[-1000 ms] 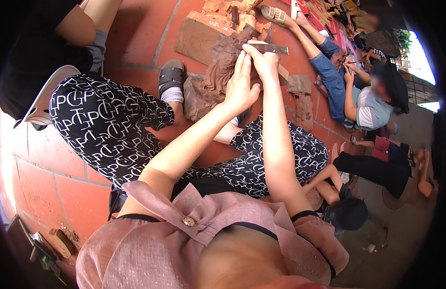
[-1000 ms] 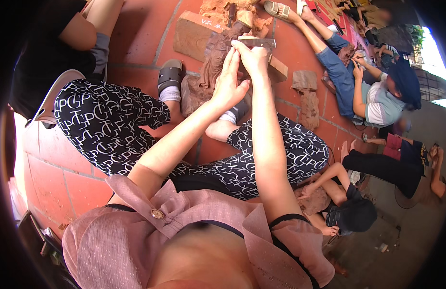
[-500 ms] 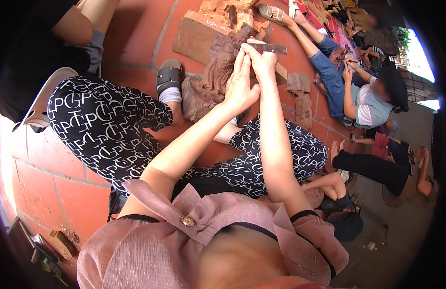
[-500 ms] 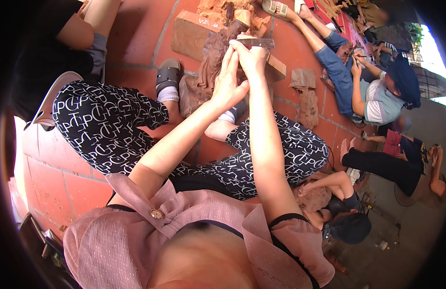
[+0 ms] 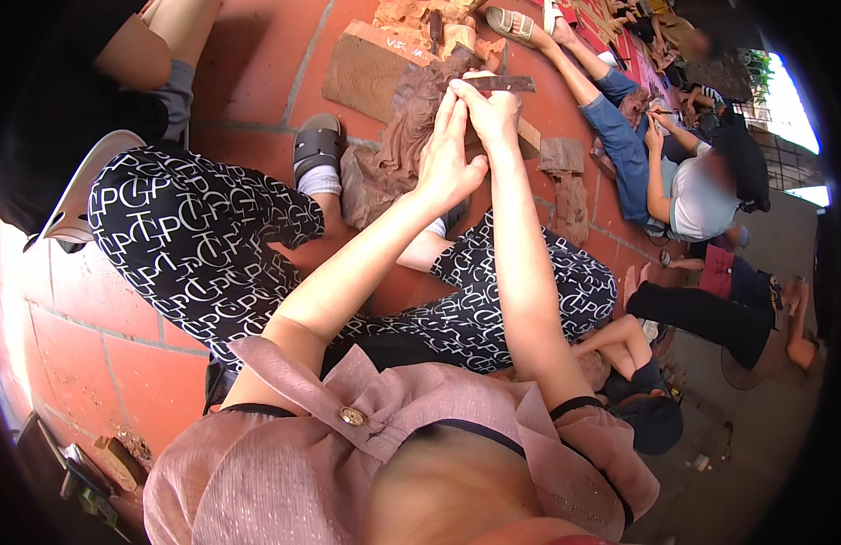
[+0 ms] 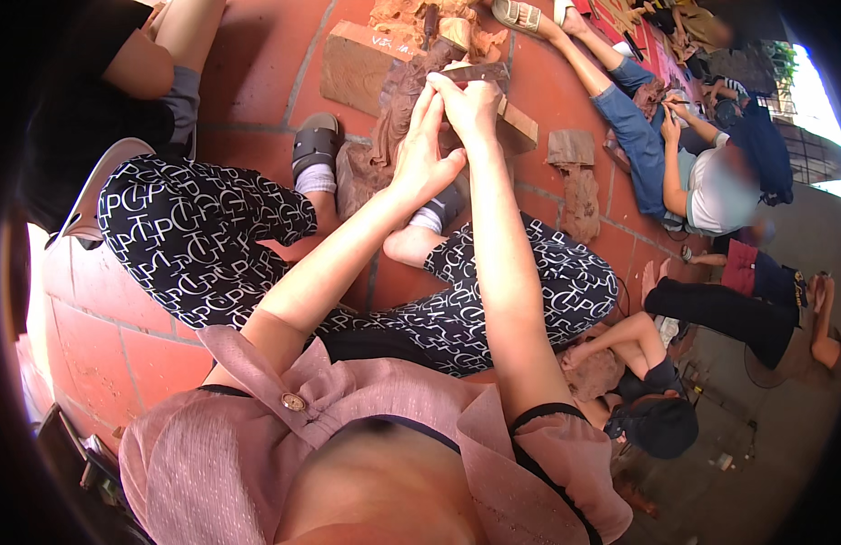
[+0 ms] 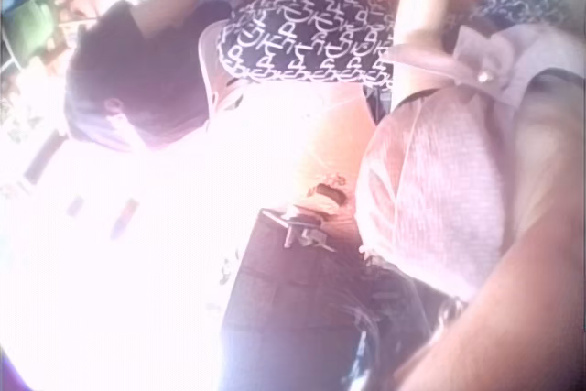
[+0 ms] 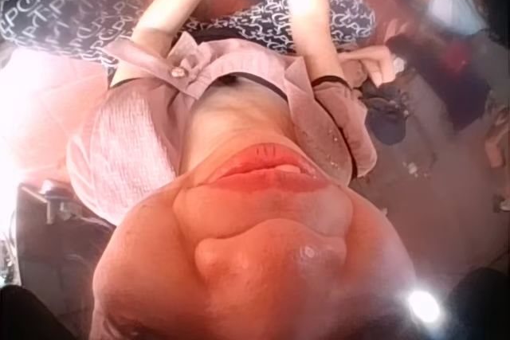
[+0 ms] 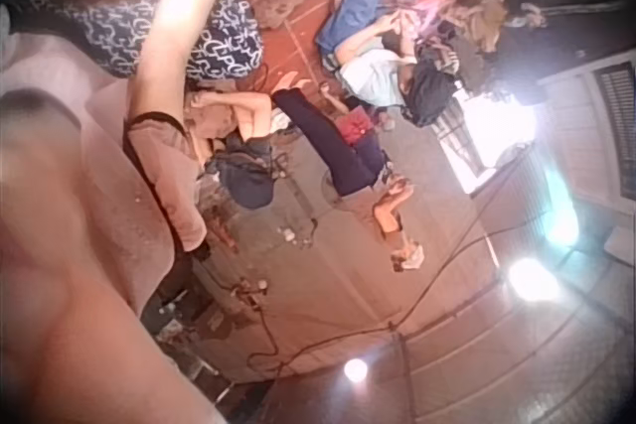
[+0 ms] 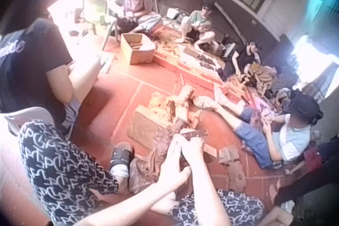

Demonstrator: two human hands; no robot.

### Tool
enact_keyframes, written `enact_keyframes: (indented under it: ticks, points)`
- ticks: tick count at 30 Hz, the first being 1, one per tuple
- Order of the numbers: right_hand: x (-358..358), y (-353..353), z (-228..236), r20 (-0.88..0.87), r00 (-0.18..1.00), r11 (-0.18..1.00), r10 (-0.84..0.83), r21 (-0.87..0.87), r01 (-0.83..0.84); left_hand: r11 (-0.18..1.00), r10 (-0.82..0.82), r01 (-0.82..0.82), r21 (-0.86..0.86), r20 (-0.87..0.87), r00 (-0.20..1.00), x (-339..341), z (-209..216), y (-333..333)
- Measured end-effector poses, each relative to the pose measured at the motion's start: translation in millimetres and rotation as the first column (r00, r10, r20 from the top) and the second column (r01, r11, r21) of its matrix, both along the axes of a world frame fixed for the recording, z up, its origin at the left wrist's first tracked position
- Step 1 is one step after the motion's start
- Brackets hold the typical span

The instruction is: The person carves a wooden sculpture using a small knife while sitting on the floor. They hold the wood steady with one hand and carefully shape it with the other, occasionally adjusting their grip.

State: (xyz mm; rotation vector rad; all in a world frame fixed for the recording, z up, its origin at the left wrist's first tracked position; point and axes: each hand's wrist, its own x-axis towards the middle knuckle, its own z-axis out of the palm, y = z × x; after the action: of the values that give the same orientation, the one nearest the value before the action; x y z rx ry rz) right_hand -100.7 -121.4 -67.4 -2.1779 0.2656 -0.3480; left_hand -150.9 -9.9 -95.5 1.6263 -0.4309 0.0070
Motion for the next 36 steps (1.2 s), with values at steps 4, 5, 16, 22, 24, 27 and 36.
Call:
enact_keyframes:
  ticks: [4,5,16,22,24,27,36]
  points:
    - [3,2,21,0.192,0.978,0.988,-0.075,0.145,0.047,0.998,-0.045,0.046,-0.045,0.022,0.999,9,29,1]
    - [4,4,30,0.168,0.983,0.997,-0.077,0.03,0.073,0.999,-0.016,0.018,-0.039,0.054,0.998,10,29,0]
    - [27,-1,23,0.065,0.987,0.832,0.144,-0.547,-0.085,0.993,-0.026,0.016,-0.113,-0.084,0.996,7,21,-4]
    - [28,6,26,-0.067,0.997,0.965,0.047,-0.257,-0.063,0.995,0.001,-0.009,-0.099,-0.081,0.997,4,20,-6]
    - [29,-1,16,0.048,0.994,0.916,0.098,-0.394,-0.071,0.989,-0.026,0.01,-0.149,-0.104,0.994,2,19,-7]
    - [31,1,16,0.012,0.997,0.884,0.078,-0.462,-0.064,0.989,-0.016,0.002,-0.15,-0.094,0.995,7,18,-7]
    - [35,2,15,0.039,0.997,0.88,0.067,-0.473,-0.041,0.992,0.051,-0.055,-0.116,-0.04,0.998,9,14,-11]
